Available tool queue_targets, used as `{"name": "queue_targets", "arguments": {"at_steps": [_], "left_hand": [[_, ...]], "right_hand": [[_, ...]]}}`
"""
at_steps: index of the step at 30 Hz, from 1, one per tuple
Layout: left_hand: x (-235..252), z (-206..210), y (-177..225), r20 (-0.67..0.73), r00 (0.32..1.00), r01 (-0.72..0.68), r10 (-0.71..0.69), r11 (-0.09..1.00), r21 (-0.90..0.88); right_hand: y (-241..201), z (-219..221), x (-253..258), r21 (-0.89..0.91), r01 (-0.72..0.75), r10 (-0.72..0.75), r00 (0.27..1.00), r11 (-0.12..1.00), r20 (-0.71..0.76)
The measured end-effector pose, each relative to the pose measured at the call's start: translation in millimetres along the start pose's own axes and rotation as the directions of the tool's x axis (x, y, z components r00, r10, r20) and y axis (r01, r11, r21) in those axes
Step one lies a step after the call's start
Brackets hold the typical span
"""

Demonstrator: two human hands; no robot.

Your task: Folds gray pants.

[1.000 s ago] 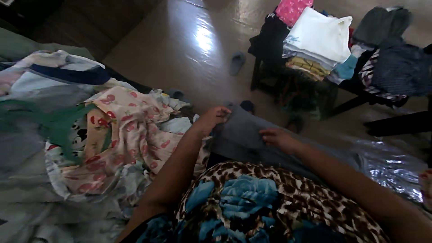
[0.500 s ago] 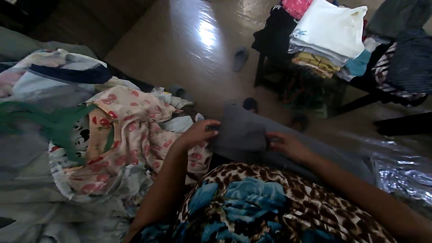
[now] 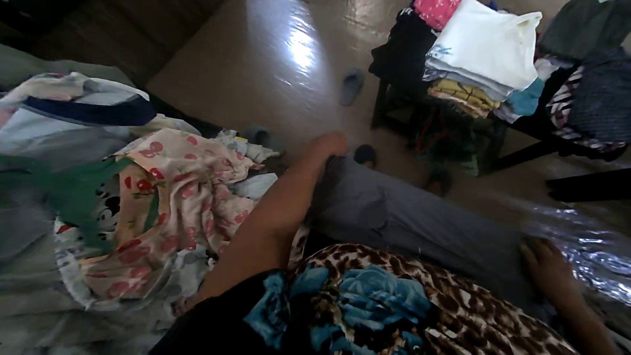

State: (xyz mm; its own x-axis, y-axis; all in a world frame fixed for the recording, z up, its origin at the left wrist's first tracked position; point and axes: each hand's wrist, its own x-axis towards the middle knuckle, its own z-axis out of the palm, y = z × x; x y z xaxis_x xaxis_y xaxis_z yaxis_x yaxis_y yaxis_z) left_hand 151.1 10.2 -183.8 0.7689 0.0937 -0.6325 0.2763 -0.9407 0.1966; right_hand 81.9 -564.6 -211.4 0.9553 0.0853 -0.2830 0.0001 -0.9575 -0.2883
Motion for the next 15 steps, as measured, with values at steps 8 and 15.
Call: {"name": "queue_targets", "arguments": {"at_steps": [8, 15], "left_hand": [[1.0, 0.8, -14.6, -0.029, 0.978, 0.174, -0.207, 0.882, -0.437], [-6.6, 42.0, -76.2, -0.010, 0.832, 0.363, -0.555, 0.558, -0.746]], "right_hand": [[12.5, 18.1, -7.3, 0.240, -0.049, 0.075, 0.992, 0.970, -0.102], [12.1, 18.8, -4.0, 0.304, -0.099, 0.135, 0.985, 0.948, -0.103]]}}
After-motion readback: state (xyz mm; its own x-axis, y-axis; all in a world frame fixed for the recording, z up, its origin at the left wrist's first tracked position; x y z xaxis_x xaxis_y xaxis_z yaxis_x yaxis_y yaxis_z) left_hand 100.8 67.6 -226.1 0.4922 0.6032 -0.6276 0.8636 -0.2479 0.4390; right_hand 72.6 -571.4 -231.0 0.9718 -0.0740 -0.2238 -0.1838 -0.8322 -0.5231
